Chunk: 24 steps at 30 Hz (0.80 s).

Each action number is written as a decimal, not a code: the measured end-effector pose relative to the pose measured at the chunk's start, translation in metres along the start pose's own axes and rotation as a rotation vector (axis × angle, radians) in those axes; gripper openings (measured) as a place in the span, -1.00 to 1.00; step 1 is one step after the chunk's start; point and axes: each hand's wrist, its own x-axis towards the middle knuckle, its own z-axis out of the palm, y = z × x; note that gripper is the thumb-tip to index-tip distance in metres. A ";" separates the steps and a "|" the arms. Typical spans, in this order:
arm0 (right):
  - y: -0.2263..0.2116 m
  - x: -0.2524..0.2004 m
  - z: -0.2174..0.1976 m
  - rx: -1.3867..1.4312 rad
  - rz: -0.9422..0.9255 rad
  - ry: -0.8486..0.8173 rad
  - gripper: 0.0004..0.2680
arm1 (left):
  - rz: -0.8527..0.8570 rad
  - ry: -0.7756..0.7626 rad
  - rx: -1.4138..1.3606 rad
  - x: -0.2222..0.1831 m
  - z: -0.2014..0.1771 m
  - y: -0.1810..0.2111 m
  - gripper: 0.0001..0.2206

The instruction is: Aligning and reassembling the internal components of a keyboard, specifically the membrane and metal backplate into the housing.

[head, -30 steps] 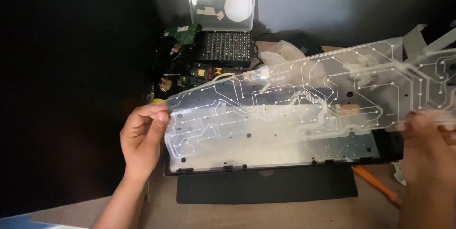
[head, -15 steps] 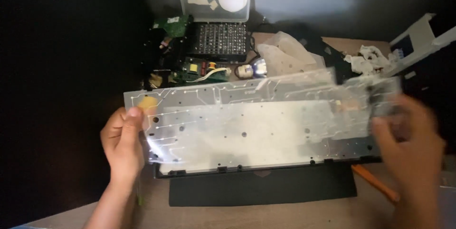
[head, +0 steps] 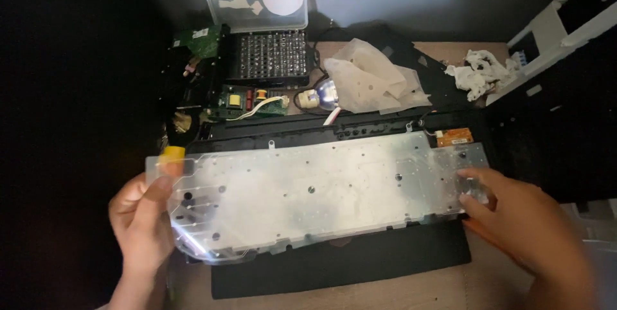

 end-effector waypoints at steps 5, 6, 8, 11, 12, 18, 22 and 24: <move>0.000 0.005 0.003 -0.089 0.020 0.040 -0.67 | -0.033 0.096 0.080 -0.001 -0.004 0.001 -0.77; 0.004 0.008 0.008 -0.089 0.021 0.038 -0.67 | -0.035 0.095 0.081 -0.001 -0.002 0.003 -0.77; 0.011 0.013 0.017 -0.034 -0.063 0.211 -0.58 | -0.031 0.072 0.072 -0.001 0.002 0.007 -0.67; 0.008 0.013 0.023 0.023 -0.204 0.358 -0.59 | -0.013 0.016 0.086 0.000 0.002 0.012 -0.65; 0.011 0.023 0.033 0.023 -0.204 0.358 -0.59 | -0.013 0.017 0.086 -0.001 0.002 0.012 -0.65; 0.014 0.042 0.056 -0.111 -0.680 0.431 -0.54 | -0.092 0.051 0.088 0.002 0.004 0.009 -0.67; 0.016 0.028 0.041 -0.083 -0.395 0.254 -0.47 | -0.062 -0.073 0.201 0.001 0.009 0.010 -0.71; 0.014 0.023 0.035 -0.047 -0.293 0.190 -0.46 | -0.033 -0.117 0.266 0.000 0.012 0.014 -0.69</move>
